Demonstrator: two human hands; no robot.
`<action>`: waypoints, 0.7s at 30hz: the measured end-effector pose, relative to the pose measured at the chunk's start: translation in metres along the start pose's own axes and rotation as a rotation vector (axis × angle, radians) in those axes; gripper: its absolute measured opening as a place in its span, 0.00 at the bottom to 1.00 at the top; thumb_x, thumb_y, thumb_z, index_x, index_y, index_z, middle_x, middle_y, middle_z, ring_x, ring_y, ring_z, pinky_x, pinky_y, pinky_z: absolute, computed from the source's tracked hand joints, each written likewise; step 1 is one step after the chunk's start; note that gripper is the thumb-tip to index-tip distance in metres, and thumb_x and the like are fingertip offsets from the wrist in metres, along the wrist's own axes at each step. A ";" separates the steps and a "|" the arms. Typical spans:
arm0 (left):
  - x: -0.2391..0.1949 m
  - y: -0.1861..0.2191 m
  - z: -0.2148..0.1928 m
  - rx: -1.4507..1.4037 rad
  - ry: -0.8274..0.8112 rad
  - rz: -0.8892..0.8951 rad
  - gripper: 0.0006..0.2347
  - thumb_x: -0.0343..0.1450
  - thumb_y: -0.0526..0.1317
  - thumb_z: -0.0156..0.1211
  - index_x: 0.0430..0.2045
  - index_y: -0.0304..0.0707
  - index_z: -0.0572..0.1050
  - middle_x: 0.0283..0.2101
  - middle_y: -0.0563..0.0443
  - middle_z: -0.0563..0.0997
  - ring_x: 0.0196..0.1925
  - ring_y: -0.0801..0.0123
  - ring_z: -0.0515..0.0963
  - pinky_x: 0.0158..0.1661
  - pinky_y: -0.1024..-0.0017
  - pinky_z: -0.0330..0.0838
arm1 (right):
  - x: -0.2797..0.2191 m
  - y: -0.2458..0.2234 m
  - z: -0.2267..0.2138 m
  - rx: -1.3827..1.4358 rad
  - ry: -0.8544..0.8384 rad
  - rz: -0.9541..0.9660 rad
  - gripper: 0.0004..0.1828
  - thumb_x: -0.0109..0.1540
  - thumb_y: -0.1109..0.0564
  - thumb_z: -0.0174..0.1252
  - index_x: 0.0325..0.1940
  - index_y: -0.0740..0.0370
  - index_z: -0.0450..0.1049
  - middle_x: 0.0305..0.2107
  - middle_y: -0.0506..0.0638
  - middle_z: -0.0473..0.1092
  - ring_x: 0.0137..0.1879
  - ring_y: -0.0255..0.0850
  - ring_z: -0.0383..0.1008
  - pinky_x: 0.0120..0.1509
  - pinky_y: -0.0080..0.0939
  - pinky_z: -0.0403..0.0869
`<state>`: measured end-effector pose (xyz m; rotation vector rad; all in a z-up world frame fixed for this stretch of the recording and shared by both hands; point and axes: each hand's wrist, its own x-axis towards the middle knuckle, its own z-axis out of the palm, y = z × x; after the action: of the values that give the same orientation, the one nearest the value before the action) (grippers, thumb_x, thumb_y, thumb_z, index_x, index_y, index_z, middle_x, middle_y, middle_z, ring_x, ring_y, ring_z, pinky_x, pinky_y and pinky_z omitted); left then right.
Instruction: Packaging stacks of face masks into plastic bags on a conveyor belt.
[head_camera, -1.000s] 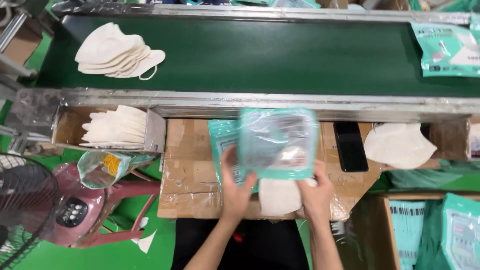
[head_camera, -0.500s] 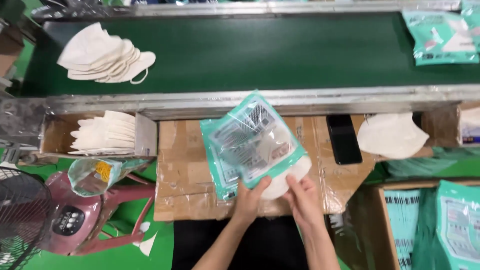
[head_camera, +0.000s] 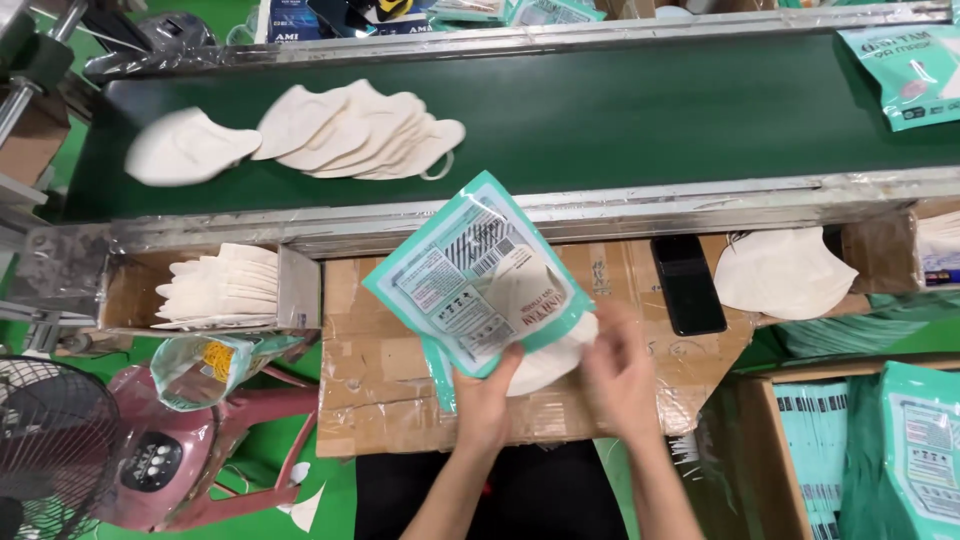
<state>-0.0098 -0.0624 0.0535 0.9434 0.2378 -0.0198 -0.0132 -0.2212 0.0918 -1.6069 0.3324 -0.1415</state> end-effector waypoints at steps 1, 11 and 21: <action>0.000 -0.002 -0.002 0.002 0.023 0.017 0.15 0.68 0.27 0.63 0.50 0.29 0.76 0.51 0.47 0.82 0.52 0.65 0.80 0.54 0.66 0.74 | 0.006 -0.029 -0.004 0.019 0.002 -0.036 0.21 0.58 0.61 0.62 0.55 0.64 0.73 0.35 0.41 0.77 0.39 0.26 0.75 0.43 0.28 0.74; 0.009 0.012 -0.011 -0.011 0.017 0.077 0.16 0.71 0.27 0.63 0.54 0.24 0.74 0.55 0.43 0.80 0.55 0.63 0.79 0.57 0.63 0.72 | -0.011 0.022 -0.012 -0.284 0.168 -0.349 0.05 0.60 0.63 0.66 0.38 0.68 0.82 0.30 0.49 0.78 0.37 0.35 0.77 0.43 0.33 0.73; 0.013 -0.001 -0.016 0.030 0.169 0.086 0.20 0.66 0.29 0.66 0.53 0.25 0.72 0.51 0.44 0.80 0.52 0.63 0.80 0.53 0.65 0.75 | -0.005 0.047 0.023 0.433 -0.308 0.289 0.21 0.63 0.65 0.56 0.62 0.68 0.69 0.44 0.54 0.77 0.49 0.40 0.79 0.52 0.44 0.80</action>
<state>-0.0003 -0.0492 0.0414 0.9853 0.3538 0.1364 -0.0172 -0.1987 0.0446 -1.1166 0.2687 0.2409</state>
